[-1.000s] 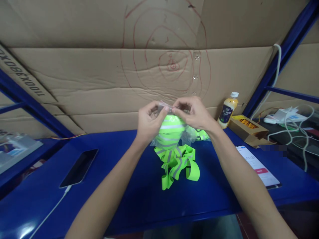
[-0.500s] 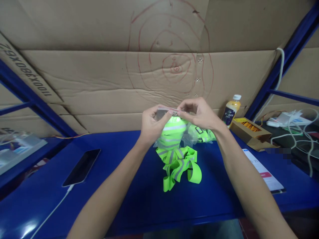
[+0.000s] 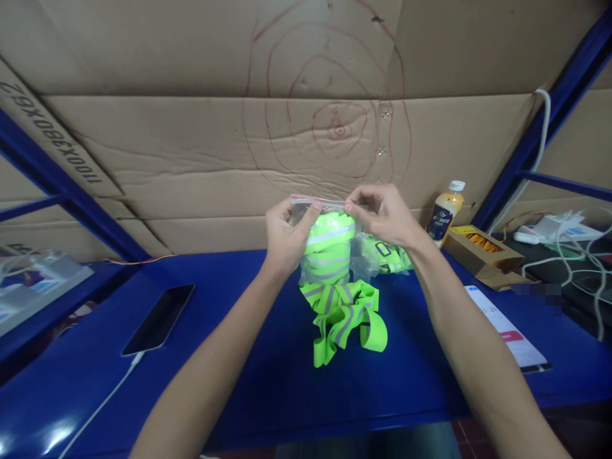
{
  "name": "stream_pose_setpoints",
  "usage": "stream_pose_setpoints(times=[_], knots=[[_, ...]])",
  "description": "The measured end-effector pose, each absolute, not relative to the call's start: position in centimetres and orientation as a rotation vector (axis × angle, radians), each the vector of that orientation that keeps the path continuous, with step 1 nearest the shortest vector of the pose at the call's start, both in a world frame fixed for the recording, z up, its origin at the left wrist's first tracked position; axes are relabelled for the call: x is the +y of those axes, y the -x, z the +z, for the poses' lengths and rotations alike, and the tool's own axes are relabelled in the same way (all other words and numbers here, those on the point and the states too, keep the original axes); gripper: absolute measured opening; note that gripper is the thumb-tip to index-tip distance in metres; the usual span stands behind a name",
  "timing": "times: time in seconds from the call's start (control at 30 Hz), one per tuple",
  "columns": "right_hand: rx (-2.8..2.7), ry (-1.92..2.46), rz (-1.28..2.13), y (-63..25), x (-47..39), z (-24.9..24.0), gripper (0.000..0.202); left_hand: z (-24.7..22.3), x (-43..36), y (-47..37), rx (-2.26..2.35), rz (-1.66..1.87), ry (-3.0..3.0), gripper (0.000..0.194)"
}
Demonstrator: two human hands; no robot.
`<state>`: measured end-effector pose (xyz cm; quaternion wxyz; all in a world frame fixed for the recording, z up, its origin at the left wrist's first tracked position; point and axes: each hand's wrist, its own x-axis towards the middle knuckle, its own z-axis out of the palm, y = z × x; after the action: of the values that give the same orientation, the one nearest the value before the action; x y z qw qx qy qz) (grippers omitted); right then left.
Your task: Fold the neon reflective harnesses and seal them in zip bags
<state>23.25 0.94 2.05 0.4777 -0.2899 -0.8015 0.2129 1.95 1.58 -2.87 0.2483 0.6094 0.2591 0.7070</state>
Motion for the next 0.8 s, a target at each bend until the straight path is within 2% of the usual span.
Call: stream_pose_setpoints(times=[0.27,0.8], knots=[[-1.89,0.731,0.644,-23.6,0.9,2.3,0.041,-2.4,1.8,-1.7,0.681,1.948,-1.559,0.027],[-1.824,0.748,0.78,-23.5,1.2,1.6,0.054,-1.5,2.3,-0.8,0.76,1.895,-1.376,0.023]])
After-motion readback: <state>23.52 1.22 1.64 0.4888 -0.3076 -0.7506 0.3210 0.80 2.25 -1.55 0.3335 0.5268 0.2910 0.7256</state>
